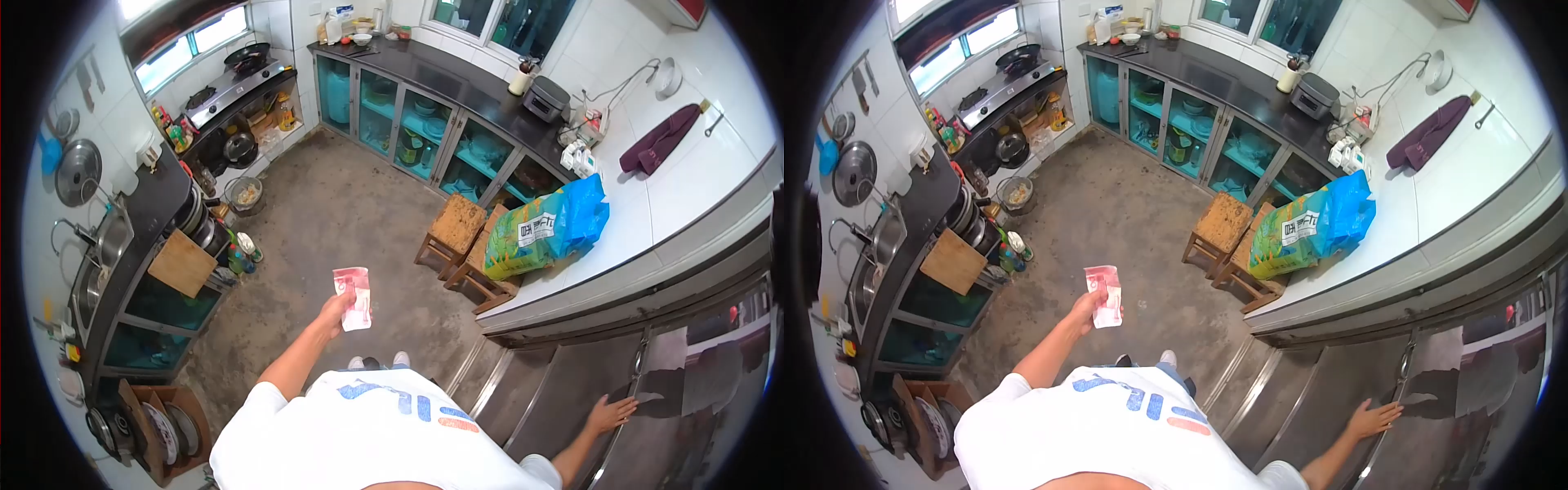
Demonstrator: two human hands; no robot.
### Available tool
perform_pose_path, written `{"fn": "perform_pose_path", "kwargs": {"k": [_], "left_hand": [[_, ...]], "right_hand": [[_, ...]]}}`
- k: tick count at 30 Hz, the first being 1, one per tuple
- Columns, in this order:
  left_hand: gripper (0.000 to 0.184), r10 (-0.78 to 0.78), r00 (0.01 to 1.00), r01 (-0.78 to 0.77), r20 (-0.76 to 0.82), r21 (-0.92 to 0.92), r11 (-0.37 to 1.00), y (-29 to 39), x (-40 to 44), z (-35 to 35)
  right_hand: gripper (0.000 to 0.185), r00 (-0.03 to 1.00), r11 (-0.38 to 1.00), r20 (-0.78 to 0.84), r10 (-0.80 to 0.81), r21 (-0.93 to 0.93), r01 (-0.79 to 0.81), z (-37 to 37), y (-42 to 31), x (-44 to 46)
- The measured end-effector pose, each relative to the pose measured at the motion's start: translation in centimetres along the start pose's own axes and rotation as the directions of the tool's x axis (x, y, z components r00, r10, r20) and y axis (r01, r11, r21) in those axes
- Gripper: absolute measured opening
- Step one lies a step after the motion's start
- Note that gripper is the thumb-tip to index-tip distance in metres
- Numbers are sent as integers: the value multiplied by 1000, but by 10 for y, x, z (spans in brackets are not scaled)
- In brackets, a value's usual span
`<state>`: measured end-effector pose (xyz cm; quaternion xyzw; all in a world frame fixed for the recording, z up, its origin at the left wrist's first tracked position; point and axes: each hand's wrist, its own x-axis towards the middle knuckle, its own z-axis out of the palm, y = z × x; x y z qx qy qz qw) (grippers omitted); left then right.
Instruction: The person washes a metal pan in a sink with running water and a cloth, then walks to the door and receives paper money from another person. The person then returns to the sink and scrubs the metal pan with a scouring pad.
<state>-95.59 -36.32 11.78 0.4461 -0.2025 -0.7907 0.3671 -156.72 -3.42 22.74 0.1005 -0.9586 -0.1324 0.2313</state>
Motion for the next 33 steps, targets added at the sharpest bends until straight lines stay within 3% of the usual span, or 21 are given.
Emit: {"fn": "perform_pose_path", "kwargs": {"k": [2,3,4,5,6,7,8,9,12,14,17,21,24,28,29,31,33], "left_hand": [[31,5,997,-4,72,-18,1000,3,7,23],[33,15,995,-14,103,-12,1000,5,8,40],[35,10,992,-13,127,21,1000,6,8,56],[35,-8,987,2,163,37,999,8,10,71],[34,-19,979,6,204,63,998,14,3,93],[33,-27,975,9,223,82,997,12,8,104],[33,-45,967,20,251,102,995,13,10,116],[34,-23,958,-15,285,129,992,15,9,128],[37,10,950,-54,313,131,990,17,-7,151],[38,34,948,-74,317,114,991,20,-10,157],[39,53,957,-76,287,69,995,12,-23,155],[38,150,984,-159,94,105,982,-4,-37,134],[36,214,977,-215,26,182,960,-16,-45,118],[36,241,968,-220,-68,225,949,-20,-58,120],[36,242,967,-221,-76,209,952,-18,-72,102],[35,242,966,-222,-91,185,957,-15,-91,69],[35,257,958,-264,-125,-49,963,-12,-111,51]], "right_hand": [[72,940,992,-325,-108,29,124,45,-34,-26],[59,968,960,-184,-174,186,208,-3,-75,-58],[47,958,783,40,-284,586,208,15,-106,-77],[46,897,538,121,-426,830,144,49,-148,-111],[51,723,507,32,-690,735,451,46,-178,-141],[56,472,334,-60,-880,629,702,41,-209,-170],[58,394,153,-144,-908,761,631,46,-244,-190],[49,343,-25,-268,-900,819,573,10,-276,-200],[36,353,-316,-371,-859,927,204,-74,-345,-202],[31,300,-387,-319,-899,900,-200,-129,-359,-188],[36,123,-386,-383,-915,748,-540,-170,-365,-163],[52,-75,-431,-532,-844,754,-496,-204,-372,-166],[50,-161,-448,-607,-778,716,-536,-217,-385,-189],[39,-205,-488,-665,-719,692,-533,-222,-397,-210],[27,-175,-491,-639,-749,713,-501,-238,-387,-231],[23,-180,-600,-710,-681,682,-418,-255,-382,-262],[21,-210,-682,-765,-608,639,-355,-267,-377,-283]]}}
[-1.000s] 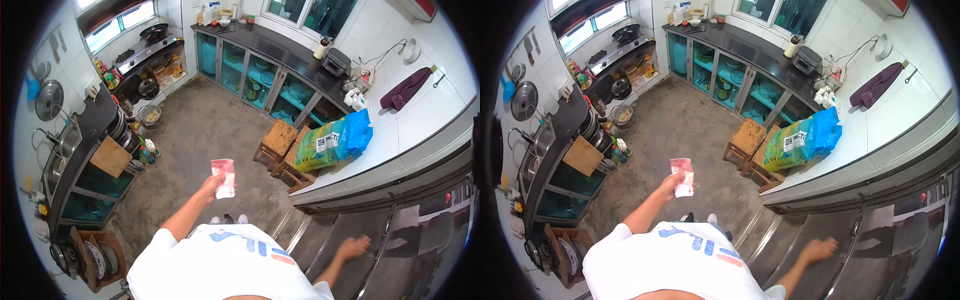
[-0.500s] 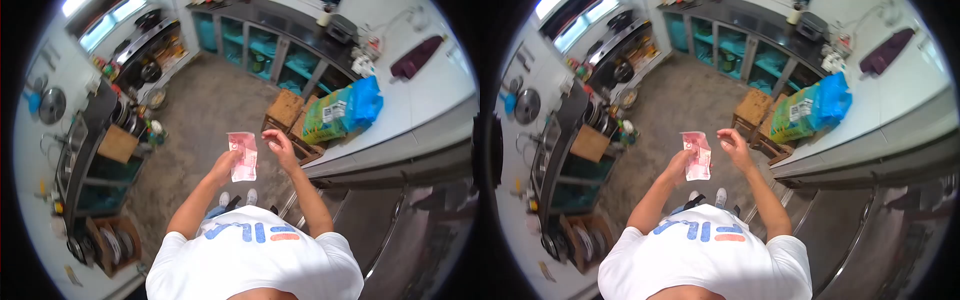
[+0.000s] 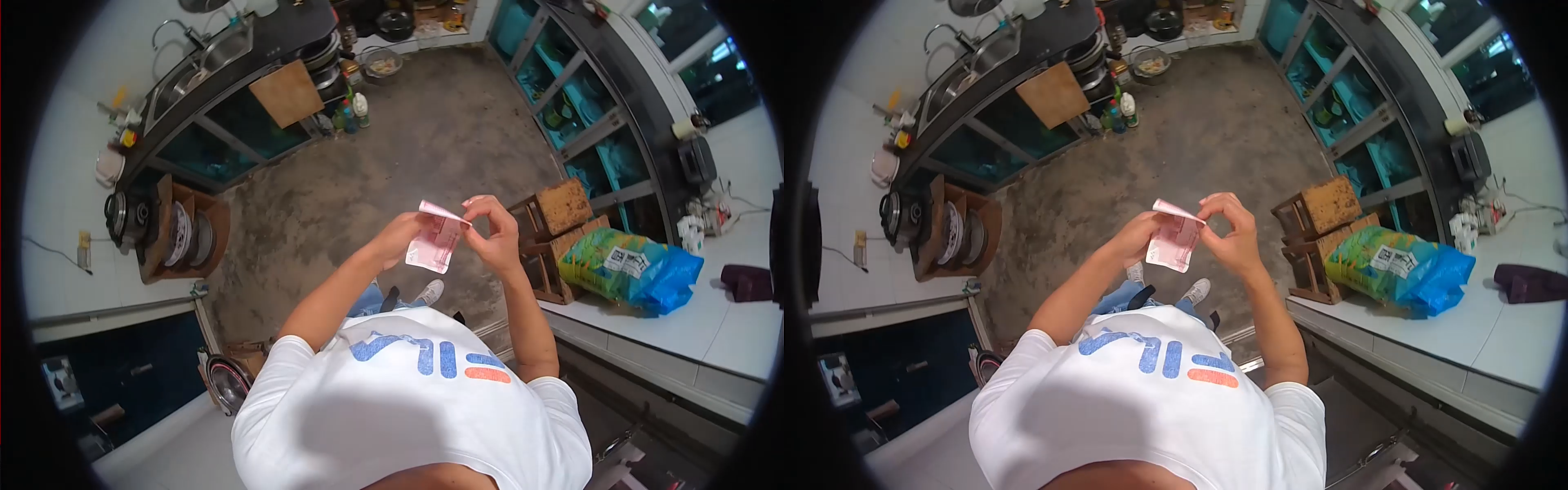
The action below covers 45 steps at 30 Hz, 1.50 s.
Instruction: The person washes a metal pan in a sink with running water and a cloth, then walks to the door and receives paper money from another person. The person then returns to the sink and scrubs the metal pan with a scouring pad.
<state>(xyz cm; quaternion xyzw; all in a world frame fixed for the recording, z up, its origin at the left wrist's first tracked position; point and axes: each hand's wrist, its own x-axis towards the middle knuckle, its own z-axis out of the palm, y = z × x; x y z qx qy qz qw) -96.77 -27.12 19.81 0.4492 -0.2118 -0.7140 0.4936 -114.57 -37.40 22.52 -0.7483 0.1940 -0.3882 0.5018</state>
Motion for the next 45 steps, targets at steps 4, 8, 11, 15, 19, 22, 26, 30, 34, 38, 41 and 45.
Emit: {"fn": "perform_pose_path", "kwargs": {"k": [4,8,11,15,19,22,26,30,34,38,41,45], "left_hand": [[38,6,1000,-1,17,-271,963,23,-27,-55],[48,92,986,-10,138,-507,862,42,-51,-116],[45,166,981,-97,99,-492,865,59,-73,-156],[47,272,958,-287,-91,-327,901,66,-86,-197],[48,384,914,-407,-133,-309,860,93,-93,-217],[48,418,877,-465,-236,-206,861,98,-78,-227],[49,489,816,-525,-309,-38,850,116,-53,-239],[48,517,761,-549,-392,33,835,138,-21,-254],[38,301,840,-475,-452,-345,809,181,-5,-266],[20,248,804,-534,-541,-473,701,179,32,-297],[15,206,747,-590,-632,-487,644,184,47,-303],[19,199,715,-614,-671,-465,638,209,45,-316]], "right_hand": [[23,966,961,187,-179,-176,213,54,-17,23],[27,879,867,388,-278,-292,403,120,-21,45],[30,846,832,446,-291,-319,454,166,-12,65],[32,870,871,423,-251,-294,394,205,-19,88],[29,994,985,64,88,-157,-77,223,3,102],[31,888,876,116,444,153,-458,239,30,127],[29,828,802,267,493,229,-551,259,64,173],[22,855,791,326,405,343,-506,267,90,224],[17,923,888,302,241,315,-335,262,106,279],[22,855,952,434,-284,24,304,263,102,327],[24,708,861,589,-389,-41,508,267,101,350],[27,721,862,588,-366,-78,501,288,112,370]]}}
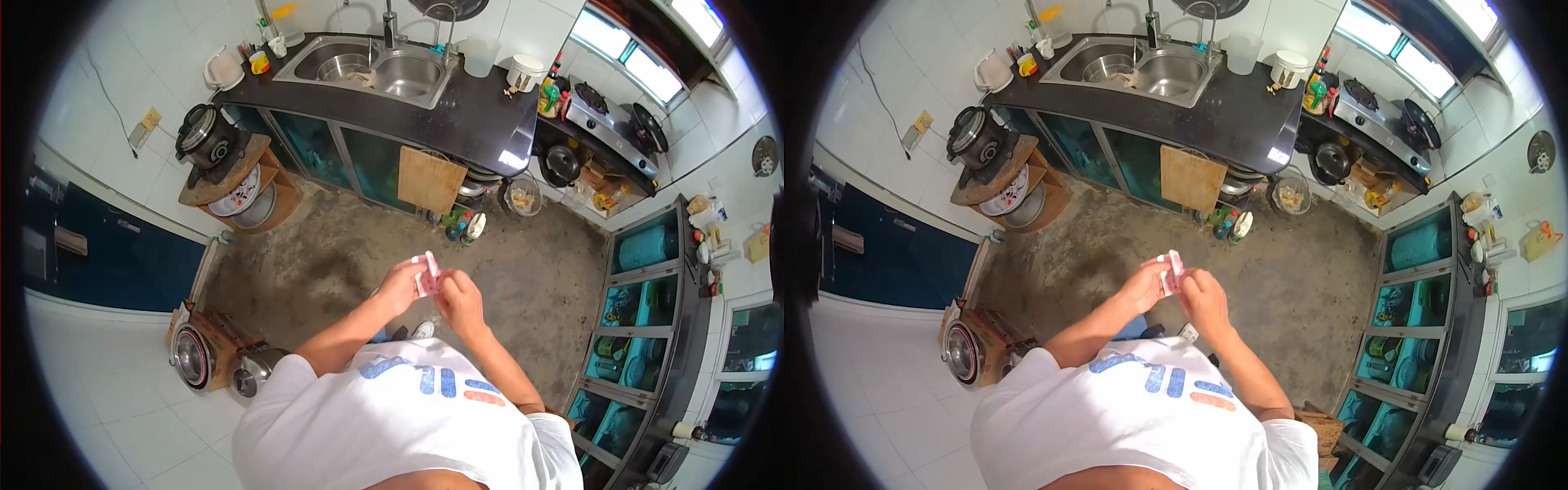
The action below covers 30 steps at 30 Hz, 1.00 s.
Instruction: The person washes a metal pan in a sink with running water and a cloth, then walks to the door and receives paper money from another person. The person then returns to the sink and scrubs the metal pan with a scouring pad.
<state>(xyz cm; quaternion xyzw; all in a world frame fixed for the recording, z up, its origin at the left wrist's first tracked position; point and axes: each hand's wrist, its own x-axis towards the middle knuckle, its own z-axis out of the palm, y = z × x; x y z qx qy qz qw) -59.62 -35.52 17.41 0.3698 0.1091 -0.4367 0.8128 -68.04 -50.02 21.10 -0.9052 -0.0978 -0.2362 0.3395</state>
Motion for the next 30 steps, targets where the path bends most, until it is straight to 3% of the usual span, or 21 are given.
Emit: {"fn": "perform_pose_path", "kwargs": {"k": [4,8,10,12,16,18,21,24,25,26,27,29,30], "left_hand": [[29,93,996,-92,-5,108,990,19,14,5],[30,181,983,-172,-41,169,971,36,23,4],[29,239,970,-227,-41,185,956,39,32,3],[24,185,983,-182,-11,122,976,39,39,-3],[22,47,997,-40,54,-115,992,42,54,-14],[23,10,995,9,104,-178,984,40,59,-16],[24,126,991,-128,31,39,991,38,57,-27],[24,85,991,-97,101,113,989,48,51,-58],[19,107,993,-117,57,246,962,42,51,-74],[18,157,984,-176,89,676,716,34,52,-105],[18,186,973,-190,139,938,289,26,49,-141],[21,-7,1000,-18,16,949,-315,-6,21,-202],[21,-1,999,-39,40,958,-284,-24,12,-225]], "right_hand": [[26,953,930,-153,260,306,-204,14,4,20],[27,794,646,-81,602,633,-426,41,3,40],[30,881,823,-144,450,451,-346,42,5,48],[34,947,943,-165,275,240,-232,38,9,56],[32,989,975,-103,111,-184,-128,44,23,57],[34,988,982,9,156,-110,-154,41,22,60],[37,973,992,205,108,38,-118,36,22,61],[31,966,938,197,168,269,-218,31,26,48],[30,948,922,212,238,256,-289,29,30,42],[28,926,903,225,304,242,-355,27,36,31],[27,900,879,235,367,230,-419,27,43,19],[26,886,882,269,378,188,-433,29,63,-9],[25,882,884,274,384,166,-437,29,71,-18]]}}
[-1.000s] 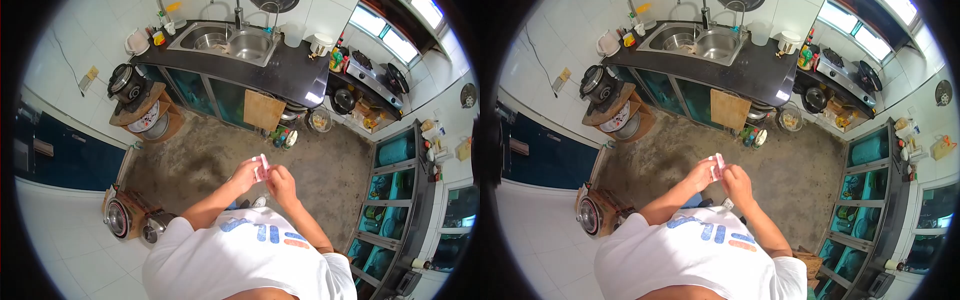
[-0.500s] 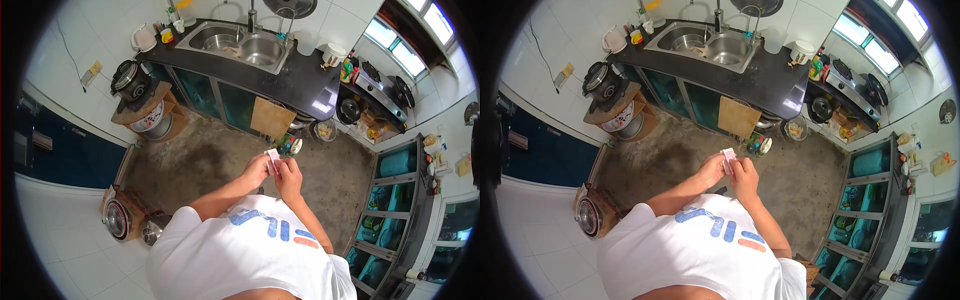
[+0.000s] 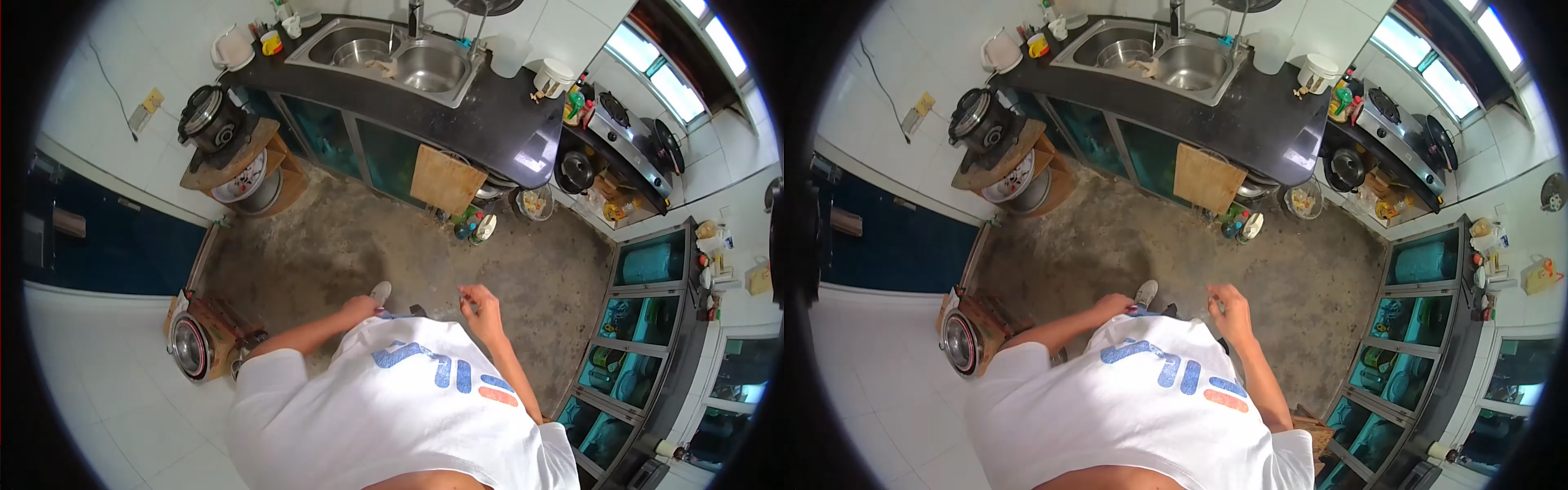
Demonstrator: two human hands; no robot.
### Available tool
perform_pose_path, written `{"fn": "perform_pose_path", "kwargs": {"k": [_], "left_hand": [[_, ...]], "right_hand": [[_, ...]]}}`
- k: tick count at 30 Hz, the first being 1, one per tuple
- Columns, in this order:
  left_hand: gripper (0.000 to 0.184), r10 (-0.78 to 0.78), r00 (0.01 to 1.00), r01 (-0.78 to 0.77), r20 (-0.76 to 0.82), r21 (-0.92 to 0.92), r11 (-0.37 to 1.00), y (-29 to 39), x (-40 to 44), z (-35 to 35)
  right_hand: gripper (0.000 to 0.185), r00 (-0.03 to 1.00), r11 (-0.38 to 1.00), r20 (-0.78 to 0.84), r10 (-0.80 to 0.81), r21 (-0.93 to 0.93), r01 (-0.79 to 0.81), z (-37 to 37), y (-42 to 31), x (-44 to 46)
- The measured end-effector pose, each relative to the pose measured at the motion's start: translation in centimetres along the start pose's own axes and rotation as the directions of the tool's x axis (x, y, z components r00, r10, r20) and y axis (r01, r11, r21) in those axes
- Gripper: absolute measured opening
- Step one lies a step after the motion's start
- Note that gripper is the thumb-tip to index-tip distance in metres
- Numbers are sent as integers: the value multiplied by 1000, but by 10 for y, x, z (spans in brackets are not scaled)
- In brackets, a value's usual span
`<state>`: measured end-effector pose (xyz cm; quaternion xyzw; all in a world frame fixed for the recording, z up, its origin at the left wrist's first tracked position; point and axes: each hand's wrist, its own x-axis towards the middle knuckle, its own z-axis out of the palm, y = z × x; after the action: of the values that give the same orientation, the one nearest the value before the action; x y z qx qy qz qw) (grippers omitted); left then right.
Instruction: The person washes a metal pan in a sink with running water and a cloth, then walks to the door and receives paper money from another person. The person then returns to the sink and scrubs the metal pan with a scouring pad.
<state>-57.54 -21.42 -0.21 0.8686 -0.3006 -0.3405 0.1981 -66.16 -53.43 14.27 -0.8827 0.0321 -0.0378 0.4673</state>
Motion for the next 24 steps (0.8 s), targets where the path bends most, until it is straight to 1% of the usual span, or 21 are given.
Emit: {"fn": "perform_pose_path", "kwargs": {"k": [1,4,7,10,13,16,19,22,24], "left_hand": [[22,6,998,-3,69,-44,999,21,-21,-32],[20,48,999,-48,0,-39,998,43,-55,-50],[23,22,1000,-21,18,-19,1000,60,-79,-67],[24,30,994,-34,102,45,998,70,-97,-78],[26,-31,979,25,202,36,999,77,-93,-85],[27,-75,944,95,321,-47,994,79,-80,-88],[28,79,925,-106,373,53,993,57,-64,-69],[28,38,852,-249,522,341,907,77,-62,-80],[29,51,862,-306,505,436,846,77,-46,-60]], "right_hand": [[26,999,999,-20,47,2,-47,2,3,-6],[24,977,976,-12,212,60,-211,4,8,-25],[23,988,985,-27,152,89,-149,12,28,-38],[24,980,974,-49,193,127,-185,13,30,-49],[24,978,975,-34,205,99,-200,14,37,-57],[23,980,977,-22,199,79,-197,11,38,-55],[20,988,991,-68,136,0,-137,7,39,-49],[20,989,992,-84,123,20,-122,2,41,-47],[22,983,986,-71,168,21,-167,0,41,-50]]}}
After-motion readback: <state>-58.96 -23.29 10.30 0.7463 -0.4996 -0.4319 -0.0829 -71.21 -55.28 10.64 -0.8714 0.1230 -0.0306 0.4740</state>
